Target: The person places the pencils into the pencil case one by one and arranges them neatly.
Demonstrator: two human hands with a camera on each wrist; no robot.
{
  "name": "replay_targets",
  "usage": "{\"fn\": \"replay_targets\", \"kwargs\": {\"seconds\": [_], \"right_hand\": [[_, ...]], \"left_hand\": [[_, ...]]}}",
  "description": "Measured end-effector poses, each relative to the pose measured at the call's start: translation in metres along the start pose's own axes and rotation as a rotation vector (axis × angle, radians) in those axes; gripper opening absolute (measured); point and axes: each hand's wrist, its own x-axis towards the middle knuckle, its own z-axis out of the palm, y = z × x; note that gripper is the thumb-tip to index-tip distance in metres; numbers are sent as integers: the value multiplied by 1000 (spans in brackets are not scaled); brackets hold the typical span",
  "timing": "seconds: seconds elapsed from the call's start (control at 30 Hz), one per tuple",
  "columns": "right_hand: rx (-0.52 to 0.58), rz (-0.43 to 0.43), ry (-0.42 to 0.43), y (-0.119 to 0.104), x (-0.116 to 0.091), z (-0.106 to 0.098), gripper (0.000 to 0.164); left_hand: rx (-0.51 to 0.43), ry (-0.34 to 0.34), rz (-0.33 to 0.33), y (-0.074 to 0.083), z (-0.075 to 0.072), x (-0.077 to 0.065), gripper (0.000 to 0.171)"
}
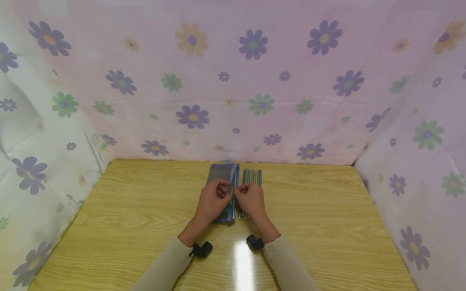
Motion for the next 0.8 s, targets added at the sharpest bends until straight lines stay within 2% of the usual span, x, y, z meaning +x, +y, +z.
{"fn": "replay_targets", "kwargs": {"seconds": [0.23, 0.53, 0.8], "right_hand": [[46, 18, -5, -2, 0, 1, 16], [111, 0, -38, 0, -1, 4, 15], [137, -21, -62, -1, -3, 2, 17]], "left_hand": [[3, 2, -2, 0, 1, 0, 30], [1, 17, 37, 1, 1, 0, 29], [8, 18, 14, 2, 1, -1, 30]]}}
